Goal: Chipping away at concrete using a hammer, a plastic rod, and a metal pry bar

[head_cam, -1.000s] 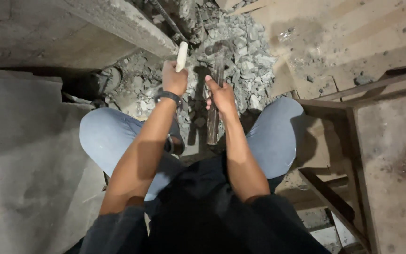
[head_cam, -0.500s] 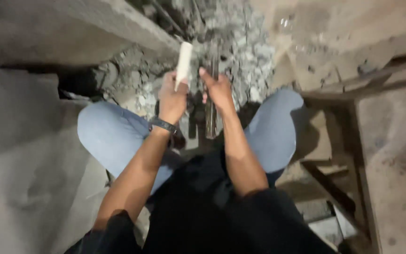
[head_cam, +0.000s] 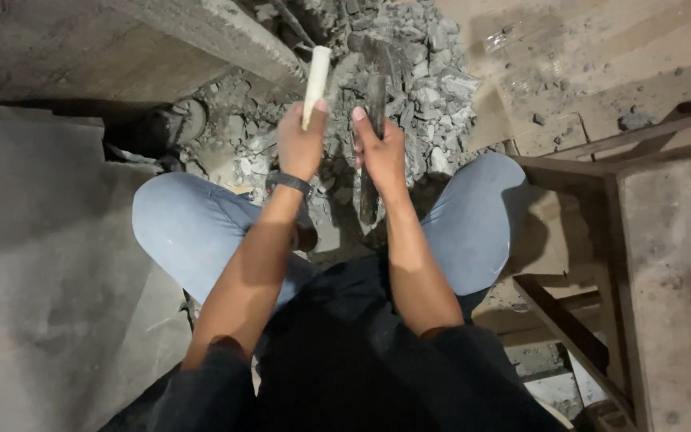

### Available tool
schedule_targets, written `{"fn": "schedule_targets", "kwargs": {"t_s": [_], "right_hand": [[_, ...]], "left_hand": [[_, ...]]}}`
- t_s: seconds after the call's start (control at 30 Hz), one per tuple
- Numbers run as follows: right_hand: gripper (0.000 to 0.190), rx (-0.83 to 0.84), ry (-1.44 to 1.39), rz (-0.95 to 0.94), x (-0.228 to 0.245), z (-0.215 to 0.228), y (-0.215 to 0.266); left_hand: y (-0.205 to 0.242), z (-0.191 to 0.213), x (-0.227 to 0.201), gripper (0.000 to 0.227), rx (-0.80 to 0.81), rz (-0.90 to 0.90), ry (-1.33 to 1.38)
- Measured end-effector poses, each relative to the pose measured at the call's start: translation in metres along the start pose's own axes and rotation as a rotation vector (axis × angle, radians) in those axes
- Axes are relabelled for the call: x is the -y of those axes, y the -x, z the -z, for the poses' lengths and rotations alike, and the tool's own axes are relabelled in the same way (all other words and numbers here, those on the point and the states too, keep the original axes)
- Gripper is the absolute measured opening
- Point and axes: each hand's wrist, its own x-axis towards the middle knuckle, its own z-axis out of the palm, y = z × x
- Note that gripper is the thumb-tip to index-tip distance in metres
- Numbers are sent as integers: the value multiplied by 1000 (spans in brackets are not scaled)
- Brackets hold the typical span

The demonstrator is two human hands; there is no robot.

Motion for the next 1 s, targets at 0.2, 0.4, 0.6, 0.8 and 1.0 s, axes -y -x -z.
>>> {"fn": "schedule_targets", "kwargs": {"t_s": [0.2, 0.4, 0.6, 0.8, 1.0], "right_hand": [[39, 39, -106, -11, -9, -3, -5], [52, 92, -98, 56, -15, -4, -5], [61, 160, -186, -76, -3, -8, -2], [62, 170, -194, -91, -4, -18, -3], [68, 134, -382, 49, -6, -2, -5]], "left_hand": [[10, 8, -45, 35, -35, -49, 16], [0, 11, -47, 39, -40, -38, 13], [0, 8, -41, 49, -12, 65, -113], [-1, 12, -48, 42, -24, -10, -235], [-2, 20, -50, 48, 25, 56, -137]]}}
